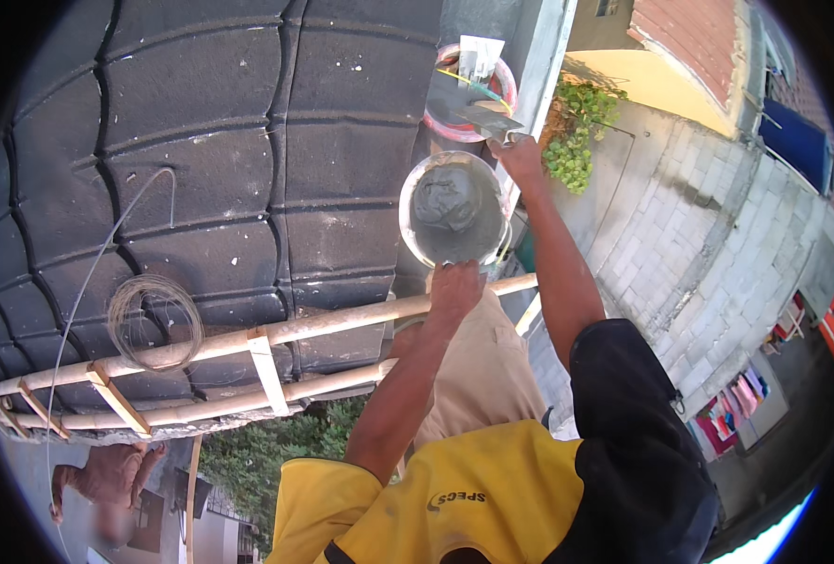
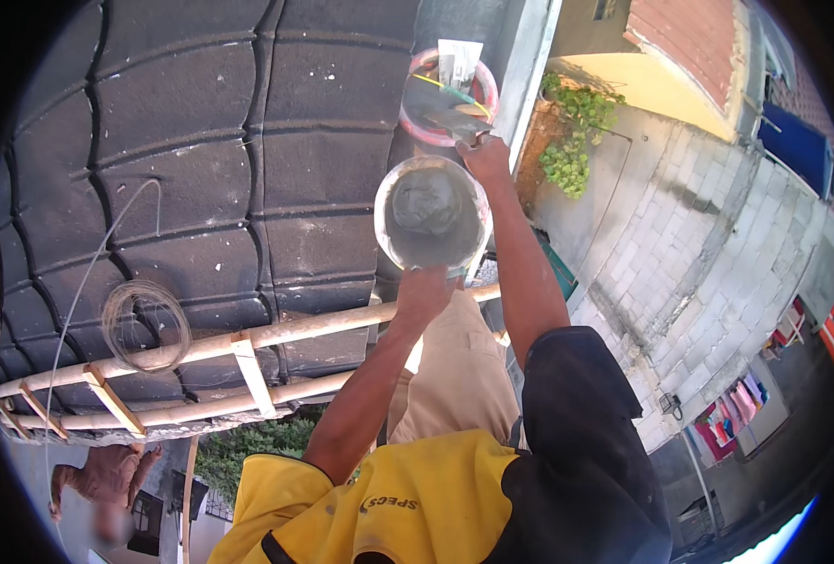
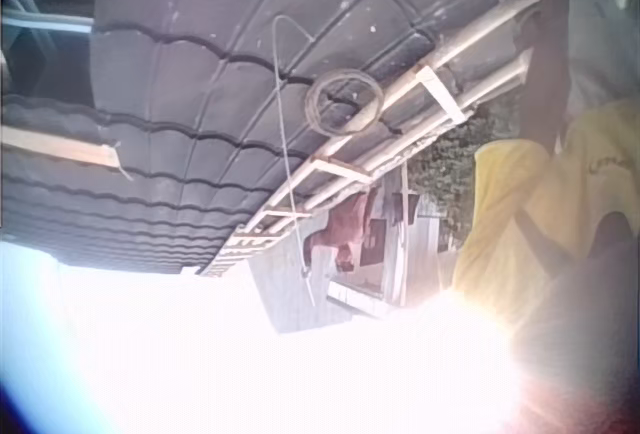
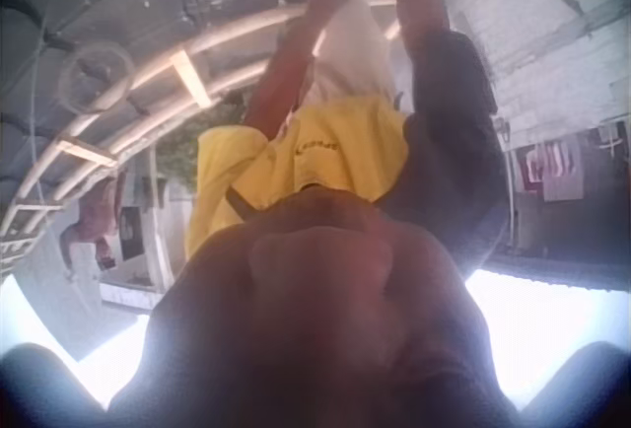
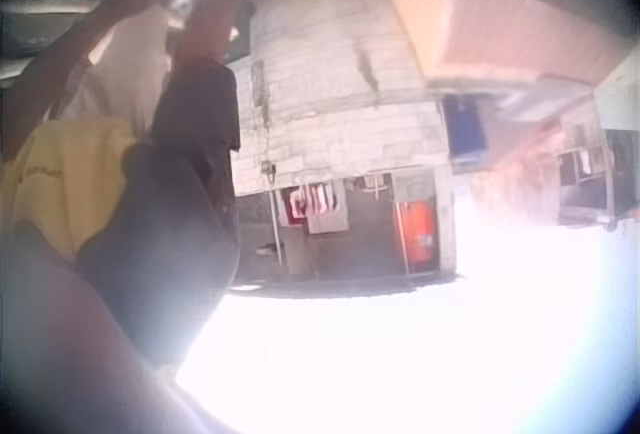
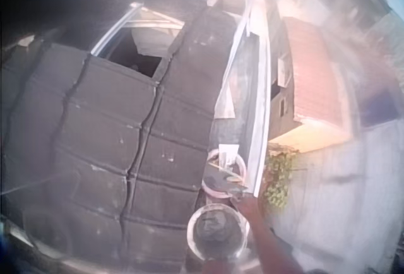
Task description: The person repairs a section of a tiled roof using a hammer to secure wooden supports, handling wire, and receiving a bucket of cement from a co-worker.
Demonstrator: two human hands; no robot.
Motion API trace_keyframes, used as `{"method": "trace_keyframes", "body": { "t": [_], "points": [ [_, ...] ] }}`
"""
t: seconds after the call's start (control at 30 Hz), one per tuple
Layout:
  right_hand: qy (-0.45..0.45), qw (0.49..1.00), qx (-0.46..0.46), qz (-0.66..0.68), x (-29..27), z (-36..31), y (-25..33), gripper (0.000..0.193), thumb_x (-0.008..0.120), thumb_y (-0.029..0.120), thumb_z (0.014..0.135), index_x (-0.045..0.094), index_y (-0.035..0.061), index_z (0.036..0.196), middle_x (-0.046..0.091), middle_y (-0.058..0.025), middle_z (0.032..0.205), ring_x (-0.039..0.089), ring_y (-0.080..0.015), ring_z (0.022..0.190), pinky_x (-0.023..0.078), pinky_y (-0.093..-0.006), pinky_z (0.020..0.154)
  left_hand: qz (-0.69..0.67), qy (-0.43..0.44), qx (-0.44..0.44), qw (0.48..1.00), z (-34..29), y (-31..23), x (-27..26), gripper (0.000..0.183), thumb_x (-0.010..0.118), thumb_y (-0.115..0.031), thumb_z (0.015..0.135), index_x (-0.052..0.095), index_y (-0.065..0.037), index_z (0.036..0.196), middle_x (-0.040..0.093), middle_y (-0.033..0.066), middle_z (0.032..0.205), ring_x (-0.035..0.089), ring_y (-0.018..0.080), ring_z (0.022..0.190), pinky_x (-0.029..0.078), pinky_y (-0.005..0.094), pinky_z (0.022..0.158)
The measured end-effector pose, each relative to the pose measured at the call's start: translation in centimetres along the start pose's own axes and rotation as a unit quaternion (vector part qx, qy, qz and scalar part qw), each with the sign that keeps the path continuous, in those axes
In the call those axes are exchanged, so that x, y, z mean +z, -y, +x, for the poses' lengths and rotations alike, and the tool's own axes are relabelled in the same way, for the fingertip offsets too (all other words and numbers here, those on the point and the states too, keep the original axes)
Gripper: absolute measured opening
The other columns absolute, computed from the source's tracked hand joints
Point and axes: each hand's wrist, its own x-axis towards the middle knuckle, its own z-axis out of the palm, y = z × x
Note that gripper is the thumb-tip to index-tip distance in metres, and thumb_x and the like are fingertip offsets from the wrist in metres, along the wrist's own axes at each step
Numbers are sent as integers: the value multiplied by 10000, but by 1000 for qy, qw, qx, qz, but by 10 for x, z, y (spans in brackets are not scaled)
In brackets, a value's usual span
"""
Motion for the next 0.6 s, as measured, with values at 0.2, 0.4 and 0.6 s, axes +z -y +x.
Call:
{"method": "trace_keyframes", "body": {
  "t": [0.2, 0.4, 0.6],
  "points": [
    [241, 951, -189, -47, -10, -112, -17, 572, 595, 472, 924, 636, -12, 1226, 652, -214, 1229, 599, -353, 1187, 450, -405, 1039, -10, -24, -11, 1000, -10, 1, -5, 235, 674, -306, 868, 657, -87, 954, 717, 91, 883, 699, 269, 870, 472, 447, 879],
    [240, 879, -342, -227, -43, -200, -48, 526, 592, 519, 905, 696, 46, 1110, 666, -202, 1131, 555, -322, 1192, 443, -409, 1011, -36, 43, 28, 998, -40, -9, -26, 283, 674, -265, 876, 633, -66, 1071, 691, 126, 1066, 664, 281, 1019, 394, 476, 1014],
    [181, 937, -241, -177, -84, -236, -39, 492, 598, 463, 931, 674, -18, 855, 653, -249, 846, 624, -436, 844, 494, -494, 768, -61, -237, 20, 969, -139, -9, -86, 550, 698, -257, 855, 509, -38, 1322, 548, 194, 1326, 530, 361, 1243, 334, 480, 1109]
  ]
}}
